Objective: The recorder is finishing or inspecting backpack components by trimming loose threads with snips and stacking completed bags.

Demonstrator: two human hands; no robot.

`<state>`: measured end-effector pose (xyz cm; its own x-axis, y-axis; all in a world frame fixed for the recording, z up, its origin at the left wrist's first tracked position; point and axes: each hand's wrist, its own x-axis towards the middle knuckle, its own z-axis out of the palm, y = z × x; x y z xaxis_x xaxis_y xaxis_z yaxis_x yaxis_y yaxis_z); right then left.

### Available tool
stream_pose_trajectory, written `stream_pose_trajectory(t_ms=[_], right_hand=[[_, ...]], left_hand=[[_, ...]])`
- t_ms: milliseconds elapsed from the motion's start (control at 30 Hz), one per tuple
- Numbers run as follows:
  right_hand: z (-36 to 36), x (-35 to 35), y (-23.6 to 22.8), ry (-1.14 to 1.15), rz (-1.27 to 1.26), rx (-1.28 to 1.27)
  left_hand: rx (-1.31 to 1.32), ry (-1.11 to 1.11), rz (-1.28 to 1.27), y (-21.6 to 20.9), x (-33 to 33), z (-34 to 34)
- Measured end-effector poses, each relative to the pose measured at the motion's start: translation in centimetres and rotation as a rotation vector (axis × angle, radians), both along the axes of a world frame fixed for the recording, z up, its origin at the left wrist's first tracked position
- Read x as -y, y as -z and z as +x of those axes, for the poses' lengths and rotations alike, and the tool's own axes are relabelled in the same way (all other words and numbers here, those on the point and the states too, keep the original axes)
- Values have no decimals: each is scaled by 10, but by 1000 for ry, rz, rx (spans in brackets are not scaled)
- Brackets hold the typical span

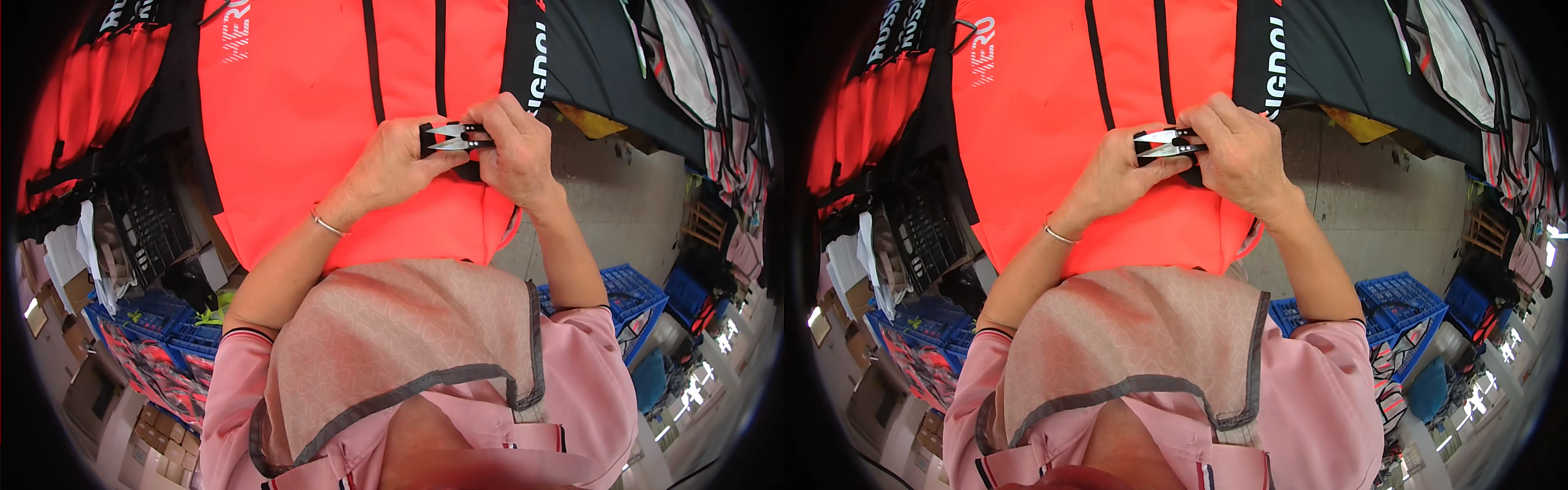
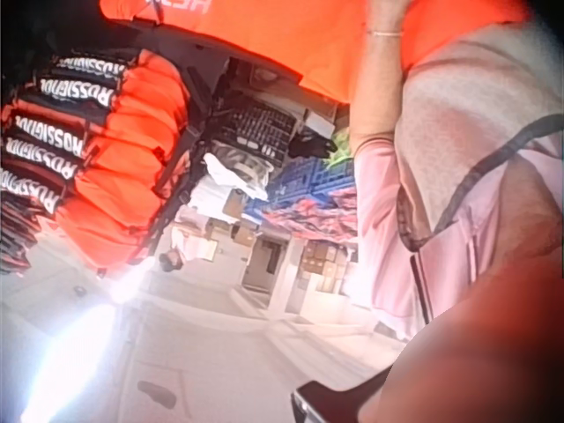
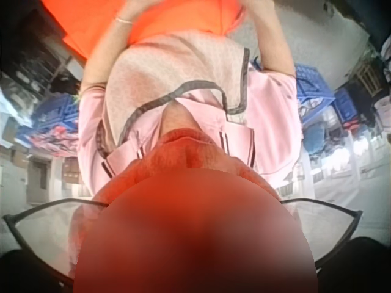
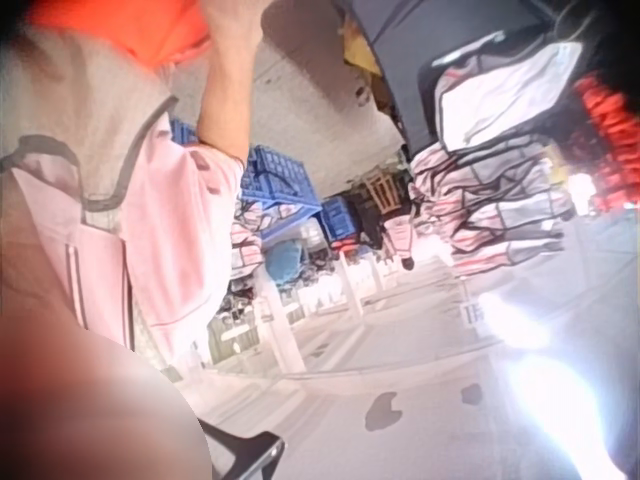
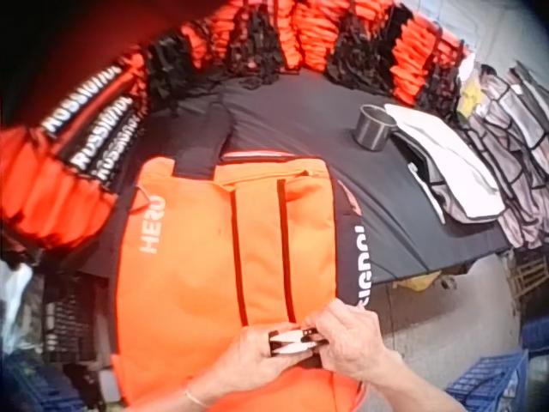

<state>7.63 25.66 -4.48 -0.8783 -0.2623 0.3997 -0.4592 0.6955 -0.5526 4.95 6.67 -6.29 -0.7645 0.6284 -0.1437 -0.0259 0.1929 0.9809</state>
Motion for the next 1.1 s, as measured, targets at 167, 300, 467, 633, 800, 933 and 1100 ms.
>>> stream_pose_trajectory(t_ms=[167,300,467,633,800,933,1100], right_hand=[[16,5,-8,-89,-174,260],[34,-7,-24,32,-258,535],[26,5,-22,467,-613,514],[21,3,-19,401,-214,476],[18,5,-19,371,-88,385],[17,5,-17,342,34,226],[14,2,-11,282,141,30]], left_hand=[[144,-85,164,12,-1,-5],[158,-104,113,7,3,-8],[156,-79,112,6,3,-8],[222,-28,66,-1,4,-8],[197,-56,123,8,3,-4],[213,-25,124,8,5,-7],[233,-30,133,9,5,-8]])
